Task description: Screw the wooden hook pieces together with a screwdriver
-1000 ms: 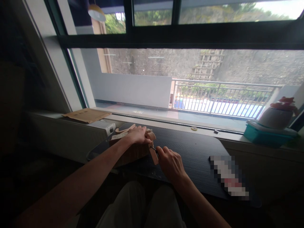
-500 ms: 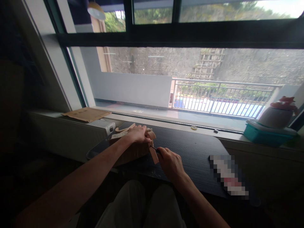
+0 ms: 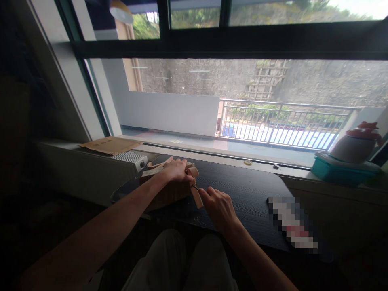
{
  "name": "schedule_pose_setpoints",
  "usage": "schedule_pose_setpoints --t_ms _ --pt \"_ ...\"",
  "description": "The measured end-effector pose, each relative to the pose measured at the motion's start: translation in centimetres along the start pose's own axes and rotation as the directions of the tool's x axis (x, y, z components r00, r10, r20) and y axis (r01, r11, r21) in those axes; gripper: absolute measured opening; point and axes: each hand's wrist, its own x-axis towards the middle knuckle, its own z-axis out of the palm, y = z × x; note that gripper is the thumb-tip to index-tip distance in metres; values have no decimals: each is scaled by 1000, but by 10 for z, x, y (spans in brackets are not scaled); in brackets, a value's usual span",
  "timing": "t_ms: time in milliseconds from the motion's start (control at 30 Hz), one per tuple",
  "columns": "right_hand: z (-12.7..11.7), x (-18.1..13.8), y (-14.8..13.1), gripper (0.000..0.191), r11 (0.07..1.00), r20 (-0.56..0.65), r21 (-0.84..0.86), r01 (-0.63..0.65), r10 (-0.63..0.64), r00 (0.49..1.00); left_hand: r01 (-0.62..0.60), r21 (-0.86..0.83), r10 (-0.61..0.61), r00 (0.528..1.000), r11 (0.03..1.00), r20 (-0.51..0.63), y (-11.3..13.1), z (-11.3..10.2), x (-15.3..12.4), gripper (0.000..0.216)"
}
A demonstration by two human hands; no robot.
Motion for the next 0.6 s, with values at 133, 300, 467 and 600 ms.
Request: schedule_pose_setpoints --t_ms 133,300,467,600 --pt "1 2 -2 29 980 20 168 -107 105 994 -1 0 1 1000 1000 -3 0 1 1 75" --pt "1 4 -3 29 929 54 297 -222 216 975 -11 8 11 1000 1000 -22 -2 4 3 75" --pt "-4 4 -2 33 967 79 163 -195 184 980 -21 7 22 999 1000 -34 -4 7 5 75" --pt "-5 1 0 32 998 34 35 -45 44 998 -15 5 15 1000 1000 -28 -3 5 3 75"
